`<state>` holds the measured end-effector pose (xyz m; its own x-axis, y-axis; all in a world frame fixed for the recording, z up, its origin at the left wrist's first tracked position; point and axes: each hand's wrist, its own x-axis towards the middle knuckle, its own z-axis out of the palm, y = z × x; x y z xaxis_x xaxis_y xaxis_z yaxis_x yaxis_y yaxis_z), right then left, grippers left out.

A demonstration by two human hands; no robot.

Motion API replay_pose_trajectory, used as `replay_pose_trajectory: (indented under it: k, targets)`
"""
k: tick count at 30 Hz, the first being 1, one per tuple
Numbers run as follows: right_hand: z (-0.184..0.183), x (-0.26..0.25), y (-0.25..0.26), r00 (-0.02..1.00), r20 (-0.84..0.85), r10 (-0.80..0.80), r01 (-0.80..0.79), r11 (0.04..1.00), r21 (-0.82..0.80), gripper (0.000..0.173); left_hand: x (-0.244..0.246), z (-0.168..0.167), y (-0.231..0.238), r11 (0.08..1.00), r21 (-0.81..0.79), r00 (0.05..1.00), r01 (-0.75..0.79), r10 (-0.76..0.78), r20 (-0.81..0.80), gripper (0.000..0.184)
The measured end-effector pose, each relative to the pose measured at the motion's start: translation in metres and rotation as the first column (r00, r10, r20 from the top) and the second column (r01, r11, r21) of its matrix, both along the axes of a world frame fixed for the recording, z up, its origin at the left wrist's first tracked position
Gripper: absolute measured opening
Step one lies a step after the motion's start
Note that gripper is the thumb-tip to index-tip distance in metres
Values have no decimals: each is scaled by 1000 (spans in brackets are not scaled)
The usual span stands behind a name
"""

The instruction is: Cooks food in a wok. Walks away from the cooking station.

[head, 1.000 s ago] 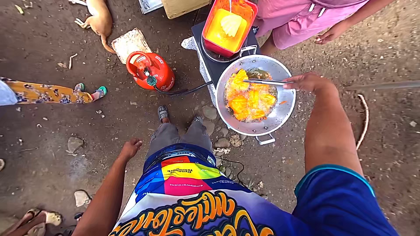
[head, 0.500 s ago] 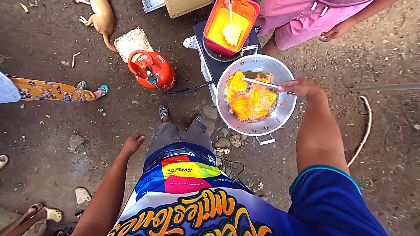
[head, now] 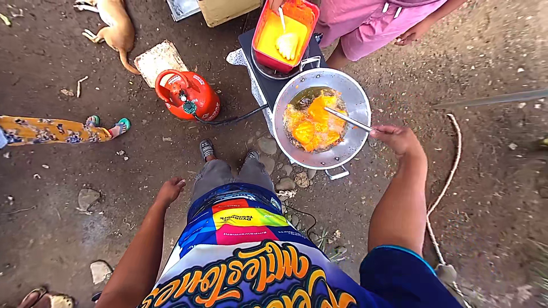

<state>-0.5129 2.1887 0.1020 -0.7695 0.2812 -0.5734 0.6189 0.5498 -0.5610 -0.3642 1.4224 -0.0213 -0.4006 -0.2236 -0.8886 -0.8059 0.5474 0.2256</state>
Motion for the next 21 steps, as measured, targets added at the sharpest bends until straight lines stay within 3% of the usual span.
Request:
replay_pose_trajectory:
  k: [2,5,9,11,15,21]
  targets:
    - [11,37,-1,996,-5,-93,93,994,56,32,-3,-3,3,1000,5,1000,10,-10,0,37]
    - [-1,87,1,971,26,-240,237,968,77,34,-7,-15,8,999,26,999,32,-33,13,37]
    - [-11,118,-17,934,-25,-356,356,928,112,37,-16,-20,17,997,44,998,62,-64,24,38]
    - [3,113,-34,961,-88,-263,276,931,238,40,-23,-17,20,995,59,996,83,-84,13,38]
    - [39,69,-89,1000,-20,-12,21,855,518,49,-34,-20,18,991,59,993,118,-118,-6,38]
    - [15,-18,-149,949,14,315,-256,744,617,38,-44,-18,20,991,62,992,121,-119,-34,39]
